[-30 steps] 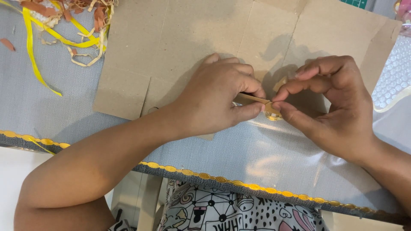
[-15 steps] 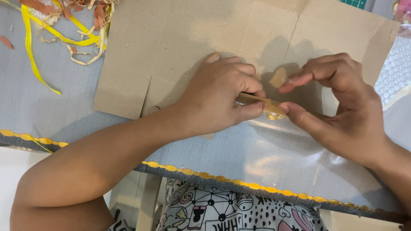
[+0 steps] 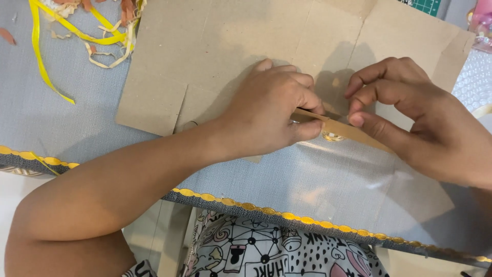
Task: The person folds a flat cardboard box along its pre-scored lines and secures the side flaps with clear adhesive tape. They use scissors to cut tape and press the flaps into place to form the box structure.
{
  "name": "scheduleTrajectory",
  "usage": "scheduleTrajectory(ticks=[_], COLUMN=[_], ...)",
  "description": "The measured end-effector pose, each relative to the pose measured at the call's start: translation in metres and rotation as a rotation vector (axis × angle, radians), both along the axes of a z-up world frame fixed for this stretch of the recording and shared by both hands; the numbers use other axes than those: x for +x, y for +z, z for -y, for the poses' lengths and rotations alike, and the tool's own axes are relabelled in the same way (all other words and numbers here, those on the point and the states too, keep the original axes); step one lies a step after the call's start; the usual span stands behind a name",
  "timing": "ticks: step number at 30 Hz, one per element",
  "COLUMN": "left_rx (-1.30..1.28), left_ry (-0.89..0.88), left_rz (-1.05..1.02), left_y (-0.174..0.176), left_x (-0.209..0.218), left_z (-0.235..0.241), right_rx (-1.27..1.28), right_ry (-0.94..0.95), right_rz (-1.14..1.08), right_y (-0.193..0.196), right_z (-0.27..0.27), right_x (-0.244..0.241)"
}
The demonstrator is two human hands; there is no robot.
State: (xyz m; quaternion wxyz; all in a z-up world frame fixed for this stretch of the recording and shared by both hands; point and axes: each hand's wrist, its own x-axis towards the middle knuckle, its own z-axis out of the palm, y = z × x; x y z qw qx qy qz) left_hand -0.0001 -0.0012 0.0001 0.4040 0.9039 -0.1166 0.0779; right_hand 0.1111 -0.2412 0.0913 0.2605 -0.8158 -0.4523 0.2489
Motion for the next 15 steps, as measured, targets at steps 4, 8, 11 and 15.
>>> scheduleTrajectory(ticks=[4, 8, 11, 15], left_rx=[-0.007, 0.007, 0.022, 0.005], left_ry=[-0.002, -0.007, -0.014, -0.01], left_rz=[-0.024, -0.048, -0.032, -0.012], left_y=[0.001, 0.0, 0.001, 0.003], left_x=[0.0, 0.001, 0.001, 0.0], left_z=[0.0, 0.0, 0.0, -0.001], right_rx=[-0.022, -0.011, -0.022, -0.015], right_ry=[0.069, 0.093, 0.087, 0.103], right_rz=[0.031, 0.044, 0.035, 0.011], right_y=[0.0, -0.007, -0.008, -0.012], right_z=[-0.01, -0.012, -0.012, -0.013], right_x=[0.005, 0.005, 0.004, 0.006])
